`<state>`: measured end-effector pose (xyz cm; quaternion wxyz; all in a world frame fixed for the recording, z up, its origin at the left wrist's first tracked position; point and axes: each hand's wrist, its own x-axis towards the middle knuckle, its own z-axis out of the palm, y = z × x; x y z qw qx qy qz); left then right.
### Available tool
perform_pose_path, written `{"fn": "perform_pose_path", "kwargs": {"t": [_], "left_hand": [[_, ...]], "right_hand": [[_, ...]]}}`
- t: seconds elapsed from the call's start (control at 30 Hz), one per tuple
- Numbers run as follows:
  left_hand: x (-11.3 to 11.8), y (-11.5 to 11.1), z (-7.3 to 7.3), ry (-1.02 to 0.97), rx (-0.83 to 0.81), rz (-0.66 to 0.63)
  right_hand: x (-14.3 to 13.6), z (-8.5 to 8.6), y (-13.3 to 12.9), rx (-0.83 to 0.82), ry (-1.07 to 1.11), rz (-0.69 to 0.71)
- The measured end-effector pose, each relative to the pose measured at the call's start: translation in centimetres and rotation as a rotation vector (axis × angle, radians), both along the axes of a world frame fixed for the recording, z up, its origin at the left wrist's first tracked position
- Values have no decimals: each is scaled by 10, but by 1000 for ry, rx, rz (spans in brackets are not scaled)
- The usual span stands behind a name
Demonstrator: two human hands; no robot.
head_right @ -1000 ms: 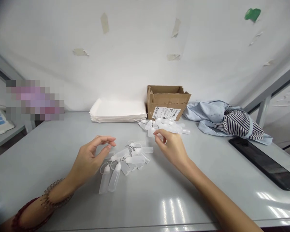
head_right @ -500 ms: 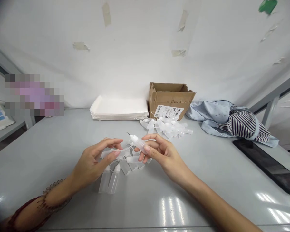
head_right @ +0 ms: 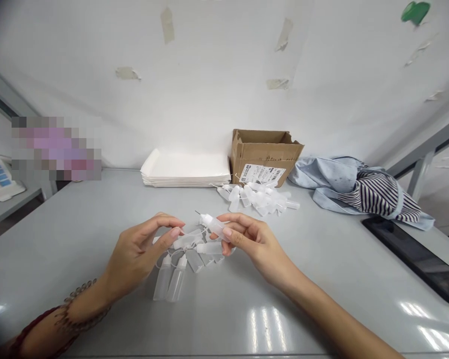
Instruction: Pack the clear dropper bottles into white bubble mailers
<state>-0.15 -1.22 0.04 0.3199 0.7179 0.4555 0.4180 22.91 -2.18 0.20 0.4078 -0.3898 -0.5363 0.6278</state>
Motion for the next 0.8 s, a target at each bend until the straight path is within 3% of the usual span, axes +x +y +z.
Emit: {"fn": "perform_pose_path", "kwargs": {"t": [0.4, 0.6, 0.8], "left_hand": [[-1, 1, 3, -4, -167, 18], [0, 1, 4, -12, -132, 19], [1, 0, 4, -32, -51, -109]], "right_hand": [[0, 0, 1, 38, -20, -75], [-1, 2, -3, 64, -56, -29], [-6, 6, -6, 47, -139, 28]]}}
